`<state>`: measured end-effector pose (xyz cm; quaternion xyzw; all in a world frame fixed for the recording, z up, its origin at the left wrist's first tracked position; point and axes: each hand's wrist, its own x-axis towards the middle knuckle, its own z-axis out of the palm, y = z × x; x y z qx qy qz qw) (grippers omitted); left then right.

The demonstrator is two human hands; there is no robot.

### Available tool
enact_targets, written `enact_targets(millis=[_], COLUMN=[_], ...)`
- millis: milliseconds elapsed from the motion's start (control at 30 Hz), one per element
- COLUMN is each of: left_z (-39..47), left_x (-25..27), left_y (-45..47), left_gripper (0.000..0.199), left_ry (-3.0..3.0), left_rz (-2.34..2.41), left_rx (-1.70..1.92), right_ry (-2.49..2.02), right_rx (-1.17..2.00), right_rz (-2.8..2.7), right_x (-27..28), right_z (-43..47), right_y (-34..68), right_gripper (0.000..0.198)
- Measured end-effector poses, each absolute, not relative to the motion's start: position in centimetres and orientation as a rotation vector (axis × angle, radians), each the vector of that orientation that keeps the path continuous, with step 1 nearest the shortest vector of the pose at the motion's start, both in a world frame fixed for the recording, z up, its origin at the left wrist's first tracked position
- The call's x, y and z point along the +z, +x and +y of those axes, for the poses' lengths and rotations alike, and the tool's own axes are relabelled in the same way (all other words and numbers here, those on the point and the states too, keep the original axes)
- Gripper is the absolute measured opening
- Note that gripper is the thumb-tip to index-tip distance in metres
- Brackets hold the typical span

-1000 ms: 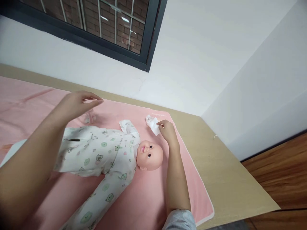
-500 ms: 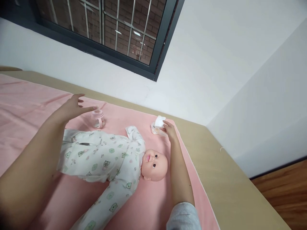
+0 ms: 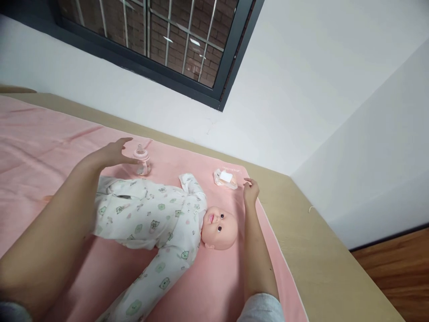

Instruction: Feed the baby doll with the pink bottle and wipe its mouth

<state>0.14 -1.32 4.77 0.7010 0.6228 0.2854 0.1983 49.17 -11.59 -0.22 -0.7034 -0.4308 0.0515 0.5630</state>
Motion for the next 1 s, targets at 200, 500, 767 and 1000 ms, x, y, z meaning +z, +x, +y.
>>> enact_targets(millis=[200, 500, 767, 1000], left_z=[-2.1, -0.5, 0.8, 0.6], left_x=[4.2, 2.3, 0.4, 0.3], left_y=[0.5, 1.0, 1.0, 1.2], left_gripper=[0.106, 0.074, 0.089, 0.091], left_ry=[2.022, 2.092, 2.051, 2.042], left_rz=[1.746, 1.62, 1.599, 1.554], left_rx=[0.654, 0.784, 0.912, 1.03], right_ry=[-1.885, -1.937, -1.982, -1.98], right_rx=[-0.235, -0.034, 0.027, 0.039], right_rz=[-1.047, -0.956, -0.882, -0.851], right_x=[-4.1, -6.8, -6.9, -6.7], right_z=[-13.3, -13.6, -13.9, -13.8], right_y=[50.5, 50.1, 50.0, 49.8], right_gripper=[0.044, 0.072, 0.075, 0.073])
